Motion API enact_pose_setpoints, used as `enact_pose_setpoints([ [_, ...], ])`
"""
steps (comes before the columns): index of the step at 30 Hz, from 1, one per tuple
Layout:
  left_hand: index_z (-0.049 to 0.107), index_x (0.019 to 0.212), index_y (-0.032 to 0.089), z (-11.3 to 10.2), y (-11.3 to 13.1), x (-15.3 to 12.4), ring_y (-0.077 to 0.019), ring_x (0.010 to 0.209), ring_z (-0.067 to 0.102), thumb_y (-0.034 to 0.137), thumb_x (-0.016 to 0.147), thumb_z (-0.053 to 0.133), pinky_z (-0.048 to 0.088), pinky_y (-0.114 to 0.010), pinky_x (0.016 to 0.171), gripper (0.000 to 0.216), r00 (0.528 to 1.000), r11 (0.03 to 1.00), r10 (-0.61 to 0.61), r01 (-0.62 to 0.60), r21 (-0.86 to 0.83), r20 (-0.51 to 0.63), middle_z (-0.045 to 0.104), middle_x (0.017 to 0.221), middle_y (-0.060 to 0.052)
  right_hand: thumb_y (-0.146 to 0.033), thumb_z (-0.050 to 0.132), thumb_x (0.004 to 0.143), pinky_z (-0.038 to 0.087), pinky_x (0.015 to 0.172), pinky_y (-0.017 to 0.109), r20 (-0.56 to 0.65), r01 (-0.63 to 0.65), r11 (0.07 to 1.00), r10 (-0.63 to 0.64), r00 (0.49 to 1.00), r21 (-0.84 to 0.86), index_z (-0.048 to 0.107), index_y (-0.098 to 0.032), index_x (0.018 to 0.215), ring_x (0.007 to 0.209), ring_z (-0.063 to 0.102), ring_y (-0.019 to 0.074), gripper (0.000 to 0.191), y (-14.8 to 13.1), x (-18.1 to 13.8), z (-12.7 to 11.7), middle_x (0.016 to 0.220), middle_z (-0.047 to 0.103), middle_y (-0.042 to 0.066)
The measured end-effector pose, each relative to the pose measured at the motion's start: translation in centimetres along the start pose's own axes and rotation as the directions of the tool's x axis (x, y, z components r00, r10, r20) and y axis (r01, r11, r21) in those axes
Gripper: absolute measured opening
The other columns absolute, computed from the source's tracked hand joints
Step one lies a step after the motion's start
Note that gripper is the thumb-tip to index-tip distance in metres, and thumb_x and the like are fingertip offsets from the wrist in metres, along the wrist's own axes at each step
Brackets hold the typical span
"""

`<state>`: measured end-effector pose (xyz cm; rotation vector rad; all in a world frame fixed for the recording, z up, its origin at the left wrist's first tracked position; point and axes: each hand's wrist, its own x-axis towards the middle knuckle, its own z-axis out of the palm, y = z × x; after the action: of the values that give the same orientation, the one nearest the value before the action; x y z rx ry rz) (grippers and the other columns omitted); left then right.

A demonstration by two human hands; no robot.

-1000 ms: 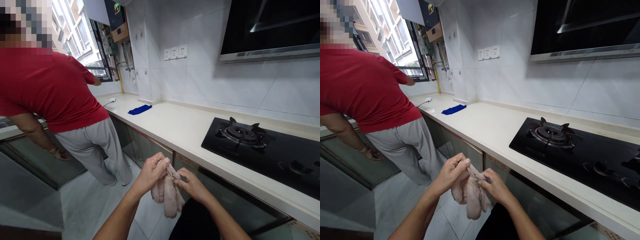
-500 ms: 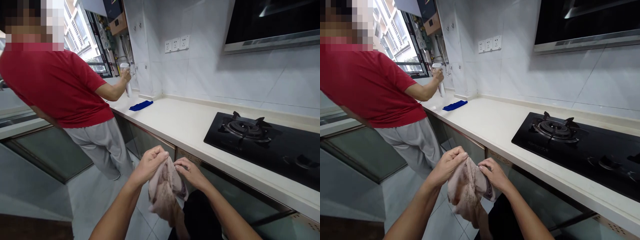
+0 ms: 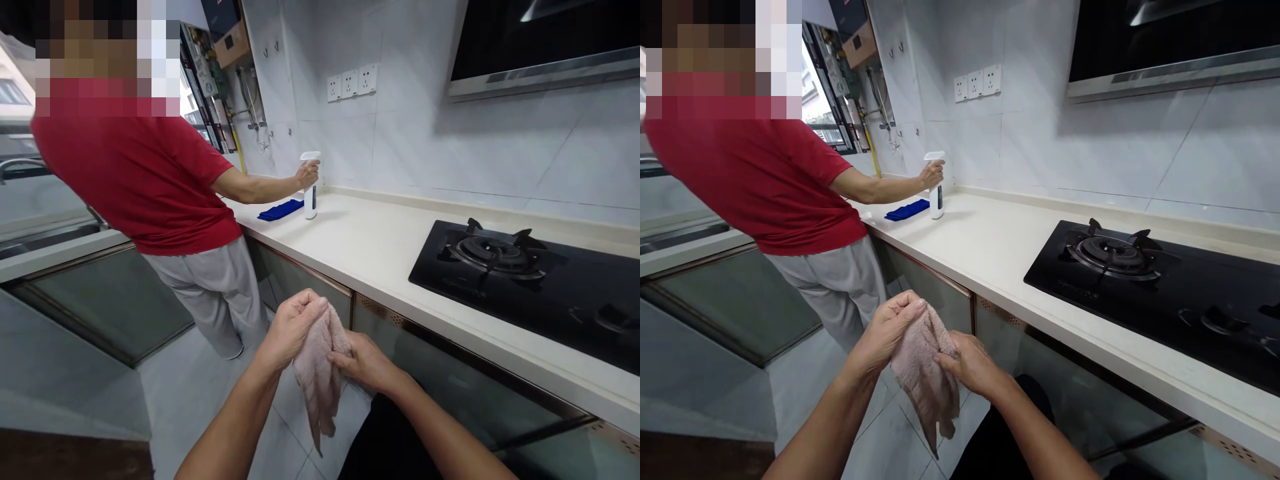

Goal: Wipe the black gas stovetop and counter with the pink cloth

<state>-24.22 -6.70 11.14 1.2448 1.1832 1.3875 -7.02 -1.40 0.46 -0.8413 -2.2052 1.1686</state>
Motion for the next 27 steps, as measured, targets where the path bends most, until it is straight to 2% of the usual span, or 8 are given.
enact_pose_setpoints([
  [3,0.052,0.07,0.018,-1.3,0.7,0.0,-0.0079,0.055,0.044,0.06,0.075,0.082,0.036,-0.019,0.053,0.051,0.996,0.999,0.022,-0.025,-0.041,-0.083,0.052,0.062,0.005,-0.04,0.057,0.089,0.036,0.069,0.029,0.045,-0.076,0.997,0.078,0.996,-0.035,0.062,-0.021,0.076,0.073,0.054,0.0179,0.024,2.7,-0.6,-0.2,0.073,0.06,-0.001],
  [6,0.052,0.07,0.019,-2.7,1.3,0.1,-0.008,0.056,0.042,0.06,0.074,0.082,0.033,-0.019,0.053,0.051,0.991,0.999,0.037,-0.04,-0.016,-0.131,0.051,0.064,0.005,-0.039,0.056,0.086,0.034,0.065,0.028,0.052,-0.139,0.99,0.141,0.989,-0.036,0.063,-0.02,0.072,0.067,0.051,0.0166,0.024,4.8,-1.4,-1.4,0.065,0.056,-0.002],
  [12,0.056,0.07,0.018,-6.1,1.7,-0.4,-0.0106,0.062,0.041,0.056,0.088,0.067,0.031,-0.021,0.058,0.043,0.986,0.921,0.139,-0.097,0.378,-0.086,0.048,0.067,0.004,-0.042,0.059,0.083,0.037,0.069,0.028,-0.12,-0.176,0.984,0.177,0.977,0.018,0.071,-0.022,0.094,0.074,0.053,0.0176,0.026,5.5,-2.8,-7.6,0.08,0.065,-0.001],
  [16,0.058,0.071,0.02,-8.4,-0.5,-0.5,-0.014,0.067,0.046,0.053,0.092,0.059,0.035,-0.023,0.063,0.039,0.988,0.759,0.151,-0.122,0.64,0.009,0.051,0.068,0.003,-0.043,0.056,0.084,0.04,0.074,0.031,-0.216,-0.2,0.979,0.202,0.955,0.032,0.072,-0.022,0.093,0.079,0.056,0.0206,0.028,5.7,-3.5,-9.7,0.081,0.067,0.001],
  [21,0.051,0.069,0.021,-9.6,-4.4,-0.6,-0.0137,0.064,0.045,0.051,0.094,0.055,0.031,-0.024,0.061,0.039,0.997,0.637,0.065,-0.078,0.767,0.047,0.047,0.064,0.004,-0.04,0.054,0.077,0.043,0.077,0.034,-0.238,-0.189,0.98,0.199,0.951,0.063,0.072,-0.022,0.089,0.081,0.059,0.0219,0.029,5.7,-4.0,-8.2,0.084,0.069,0.002],
  [23,0.051,0.066,0.021,-10.1,-3.7,-0.9,-0.0134,0.064,0.045,0.055,0.09,0.059,0.032,-0.024,0.06,0.043,0.995,0.668,-0.016,-0.062,0.741,0.098,0.048,0.064,0.004,-0.041,0.055,0.076,0.043,0.072,0.032,-0.225,-0.187,0.978,0.202,0.953,0.086,0.072,-0.021,0.086,0.075,0.057,0.0203,0.028,5.0,-3.9,-8.4,0.078,0.067,0.001],
  [25,0.054,0.065,0.019,-11.0,-1.2,-0.9,-0.0121,0.063,0.045,0.058,0.085,0.066,0.032,-0.022,0.057,0.045,0.988,0.723,-0.092,-0.017,0.691,0.121,0.05,0.065,0.004,-0.043,0.06,0.077,0.042,0.069,0.031,-0.212,-0.179,0.978,0.198,0.957,0.104,0.073,-0.022,0.086,0.073,0.056,0.0194,0.027,3.6,-3.1,-9.6,0.076,0.066,0.0],
  [27,0.056,0.068,0.018,-12.3,2.0,-0.5,-0.0097,0.059,0.043,0.058,0.081,0.073,0.031,-0.02,0.054,0.045,0.996,0.8,-0.085,0.057,0.597,0.018,0.05,0.064,0.005,-0.048,0.063,0.08,0.044,0.071,0.031,-0.251,-0.146,0.974,0.186,0.95,0.172,0.073,-0.023,0.094,0.078,0.058,0.0199,0.031,1.8,-1.8,-10.9,0.083,0.069,0.001],
])
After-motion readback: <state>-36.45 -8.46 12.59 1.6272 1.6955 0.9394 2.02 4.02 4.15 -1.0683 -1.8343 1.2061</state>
